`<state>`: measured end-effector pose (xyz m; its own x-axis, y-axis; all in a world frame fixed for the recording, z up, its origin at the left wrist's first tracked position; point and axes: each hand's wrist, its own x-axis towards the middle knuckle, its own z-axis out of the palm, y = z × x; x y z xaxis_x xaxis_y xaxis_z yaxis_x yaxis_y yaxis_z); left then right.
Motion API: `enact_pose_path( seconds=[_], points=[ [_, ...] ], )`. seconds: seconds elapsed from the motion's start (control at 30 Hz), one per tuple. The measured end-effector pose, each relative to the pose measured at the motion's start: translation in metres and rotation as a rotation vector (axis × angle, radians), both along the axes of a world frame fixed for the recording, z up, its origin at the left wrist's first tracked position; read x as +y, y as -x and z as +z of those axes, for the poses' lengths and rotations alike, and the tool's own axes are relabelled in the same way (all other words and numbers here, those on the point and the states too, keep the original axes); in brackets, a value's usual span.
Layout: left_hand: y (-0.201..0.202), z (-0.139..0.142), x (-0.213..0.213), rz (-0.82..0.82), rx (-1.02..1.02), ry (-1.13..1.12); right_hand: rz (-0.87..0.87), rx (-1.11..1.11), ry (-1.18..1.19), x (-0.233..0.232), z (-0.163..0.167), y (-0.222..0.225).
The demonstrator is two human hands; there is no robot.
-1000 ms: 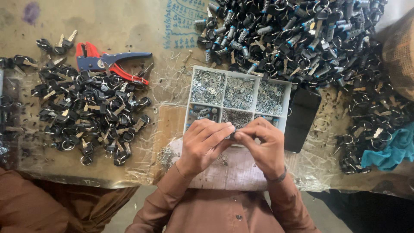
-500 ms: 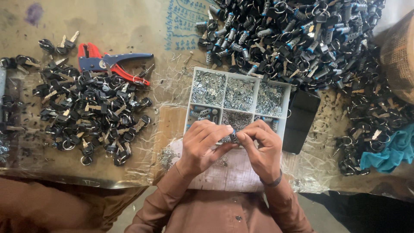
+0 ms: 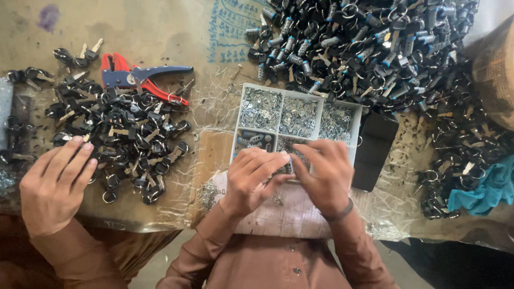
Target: The person assembles key cylinders by hand, inserting small metal pins into cylindrical housings and then attaching keys to the completed units. The person repeatedly picks up pins from a compartmentalized tray, inserts them into the cylinder, and places the finished assembly on the table.
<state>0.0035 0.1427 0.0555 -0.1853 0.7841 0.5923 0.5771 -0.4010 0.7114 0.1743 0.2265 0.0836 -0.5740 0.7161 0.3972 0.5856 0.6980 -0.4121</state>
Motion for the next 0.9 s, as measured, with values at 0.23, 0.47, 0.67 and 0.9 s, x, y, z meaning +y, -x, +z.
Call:
enact_pose_path(
  seconds=[0.23, 0.47, 0.67, 0.9],
  points=[
    [0.001, 0.000, -0.001, 0.001, 0.013, 0.036, -0.049, 0.110, 0.103, -0.001, 0.007, 0.004],
    [0.001, -0.001, 0.000, -0.006, 0.017, 0.030, 0.044, 0.357, 0.630, -0.009, 0.003, -0.013],
    [0.000, 0.000, -0.001, -0.005, 0.023, 0.024, 0.027, 0.379, 0.674, -0.009, -0.001, -0.013],
    [0.001, 0.000, -0.001, -0.007, 0.041, 0.002, -0.007, 0.372, 0.721, -0.008, -0.007, -0.015]
  ],
)
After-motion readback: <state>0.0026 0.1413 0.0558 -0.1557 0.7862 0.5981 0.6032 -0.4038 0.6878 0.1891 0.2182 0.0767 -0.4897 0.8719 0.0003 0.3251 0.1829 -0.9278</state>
